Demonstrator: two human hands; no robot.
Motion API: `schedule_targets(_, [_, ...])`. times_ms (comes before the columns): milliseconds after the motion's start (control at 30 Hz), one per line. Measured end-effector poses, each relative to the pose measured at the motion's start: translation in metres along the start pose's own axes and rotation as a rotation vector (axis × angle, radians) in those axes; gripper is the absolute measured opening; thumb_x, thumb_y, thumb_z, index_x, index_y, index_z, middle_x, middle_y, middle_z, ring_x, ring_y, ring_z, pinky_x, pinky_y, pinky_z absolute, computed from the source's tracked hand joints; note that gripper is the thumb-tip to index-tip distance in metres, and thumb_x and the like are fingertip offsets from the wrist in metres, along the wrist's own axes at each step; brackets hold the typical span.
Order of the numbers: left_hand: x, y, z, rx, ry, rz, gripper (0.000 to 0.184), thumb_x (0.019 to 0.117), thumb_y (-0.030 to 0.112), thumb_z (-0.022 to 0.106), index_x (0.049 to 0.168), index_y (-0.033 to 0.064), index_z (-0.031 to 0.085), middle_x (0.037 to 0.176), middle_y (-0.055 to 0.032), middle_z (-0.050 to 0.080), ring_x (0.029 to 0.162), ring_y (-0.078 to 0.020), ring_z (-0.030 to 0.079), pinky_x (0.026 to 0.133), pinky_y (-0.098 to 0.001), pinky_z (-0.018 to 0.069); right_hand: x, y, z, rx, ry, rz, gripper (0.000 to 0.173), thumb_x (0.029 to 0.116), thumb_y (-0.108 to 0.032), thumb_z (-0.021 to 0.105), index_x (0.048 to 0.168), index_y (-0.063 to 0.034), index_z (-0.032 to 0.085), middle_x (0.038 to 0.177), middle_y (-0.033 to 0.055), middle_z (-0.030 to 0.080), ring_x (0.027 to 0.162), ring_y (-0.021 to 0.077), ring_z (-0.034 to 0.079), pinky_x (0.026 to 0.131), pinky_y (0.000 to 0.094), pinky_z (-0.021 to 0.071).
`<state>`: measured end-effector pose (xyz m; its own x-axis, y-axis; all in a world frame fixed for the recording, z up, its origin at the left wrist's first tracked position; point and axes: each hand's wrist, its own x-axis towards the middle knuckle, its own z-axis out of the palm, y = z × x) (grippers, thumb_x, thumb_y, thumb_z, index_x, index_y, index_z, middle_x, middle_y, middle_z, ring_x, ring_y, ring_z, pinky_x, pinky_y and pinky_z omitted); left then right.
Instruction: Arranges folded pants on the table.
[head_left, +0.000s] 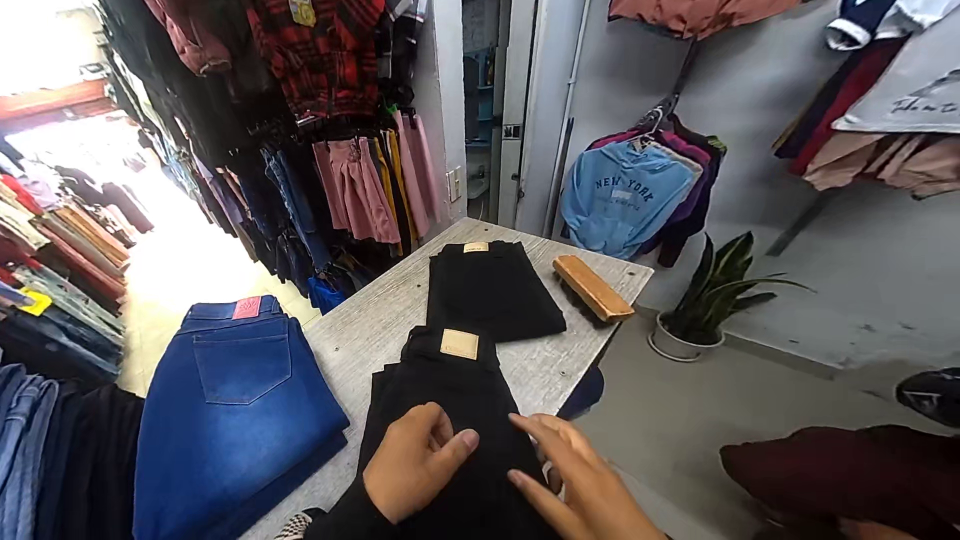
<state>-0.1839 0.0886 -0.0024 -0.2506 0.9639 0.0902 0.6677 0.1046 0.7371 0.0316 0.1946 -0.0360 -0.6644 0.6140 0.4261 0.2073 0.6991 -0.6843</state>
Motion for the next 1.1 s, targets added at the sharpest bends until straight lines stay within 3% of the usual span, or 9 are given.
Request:
schedule_targets(133, [-0.011, 0.025, -0.018, -0.072, -0.150, -0.189, 0.083, 0.0916, 0.072, 0.048, 0.113, -0.0061, 0.069, 0.105, -0.0172, 0.071, 0.102, -0.0210, 0.068, 0.093, -0.0435, 0.0527, -0.016, -0.059, 0.016, 0.396, -0.128, -0.122, 0.030, 0.0897, -0.007, 0.070, 0.117, 0.0027, 0.072, 0.127, 0.0242, 0.067, 0.113, 0.0297, 0.070, 0.095, 0.0425, 0.0576])
schedule_targets(233, [-0.027, 0.015, -0.015, -0.400, 0.090, -0.336, 0.041, 0.0826, 0.034, 0.072, 0.105, -0.0001, 0.068, 0.091, -0.0029, 0.074, 0.088, -0.0083, 0.072, 0.085, -0.0331, 0.0595, -0.018, -0.074, 0.020, 0.550, -0.368, -0.182, 0.021, 0.0941, -0.007, 0.066, 0.107, 0.0058, 0.076, 0.131, 0.0288, 0.064, 0.126, 0.0375, 0.063, 0.109, 0.0447, 0.0489])
schedule_targets(300, [-0.046, 0.003, -0.005, -0.750, 0.290, -0.185, 0.026, 0.0771, 0.010, 0.073, 0.100, 0.0045, 0.064, 0.084, 0.0019, 0.076, 0.080, -0.0062, 0.074, 0.078, -0.0291, 0.0632, -0.020, -0.063, 0.015, 0.555, -0.339, -0.188, 0.019, 0.0954, -0.006, 0.062, 0.102, 0.0038, 0.077, 0.120, 0.0204, 0.072, 0.117, 0.0270, 0.069, 0.103, 0.0386, 0.0542])
schedule_targets(467, [-0.068, -0.016, -0.005, -1.235, 0.285, 0.374, 0.023, 0.0865, 0.008, 0.069, 0.107, 0.0145, 0.079, 0.098, 0.0015, 0.079, 0.091, -0.0034, 0.074, 0.085, -0.0225, 0.0602, -0.009, -0.003, 0.027, 0.420, -0.274, 0.093, 0.027, 0.1034, -0.016, 0.052, 0.126, -0.0062, 0.063, 0.109, 0.0041, 0.073, 0.088, 0.0126, 0.075, 0.073, 0.0326, 0.0658])
schedule_targets(633, [-0.067, -0.021, -0.003, -1.293, 0.232, 0.413, 0.022, 0.0875, 0.006, 0.066, 0.104, 0.0106, 0.079, 0.097, -0.0006, 0.079, 0.091, -0.0045, 0.075, 0.085, -0.0225, 0.0598, 0.014, -0.018, 0.035, 0.310, -0.520, 0.163, 0.041, 0.1059, -0.041, 0.050, 0.100, -0.0047, 0.068, 0.069, 0.0040, 0.063, 0.050, 0.0102, 0.060, 0.048, 0.0289, 0.0539])
schedule_targets(867, [-0.065, -0.014, -0.003, -1.260, 0.263, 0.338, 0.021, 0.0862, 0.008, 0.067, 0.101, 0.0150, 0.080, 0.093, 0.0017, 0.079, 0.087, -0.0027, 0.074, 0.081, -0.0219, 0.0605, 0.013, -0.022, 0.043, 0.269, -0.516, 0.000, 0.033, 0.1007, -0.034, 0.061, 0.097, -0.0021, 0.068, 0.070, 0.0108, 0.063, 0.058, 0.0214, 0.060, 0.056, 0.0418, 0.0502])
schedule_targets(933, [-0.062, -0.011, -0.002, -1.157, 0.311, 0.309, 0.017, 0.0880, 0.017, 0.069, 0.101, 0.0182, 0.080, 0.094, 0.0039, 0.079, 0.089, -0.0011, 0.074, 0.082, -0.0216, 0.0606, 0.012, -0.014, 0.035, 0.317, -0.517, -0.060, 0.028, 0.1030, -0.029, 0.059, 0.102, -0.0023, 0.069, 0.075, 0.0105, 0.066, 0.059, 0.0179, 0.063, 0.055, 0.0366, 0.0538])
schedule_targets(1000, [-0.056, -0.015, 0.001, -0.654, 0.332, 0.289, 0.038, 0.0939, 0.054, 0.061, 0.106, 0.0217, 0.078, 0.105, 0.0078, 0.077, 0.102, 0.0017, 0.069, 0.093, -0.0205, 0.0556, 0.021, 0.003, 0.019, 0.242, -0.355, -0.112, 0.027, 0.1044, -0.026, 0.055, 0.106, -0.0032, 0.071, 0.083, 0.0098, 0.071, 0.066, 0.0163, 0.068, 0.061, 0.0363, 0.0593])
schedule_targets(1100, [-0.050, -0.015, 0.008, 0.366, 0.065, 0.308, 0.092, 0.0891, 0.080, 0.040, 0.141, 0.0060, 0.060, 0.149, -0.0178, 0.055, 0.141, -0.0364, 0.050, 0.112, -0.0692, 0.0326, 0.063, 0.049, -0.037, -0.111, 0.031, -0.044, 0.032, 0.1007, -0.022, 0.058, 0.124, -0.0017, 0.067, 0.110, 0.0156, 0.071, 0.091, 0.0267, 0.071, 0.078, 0.0476, 0.0597])
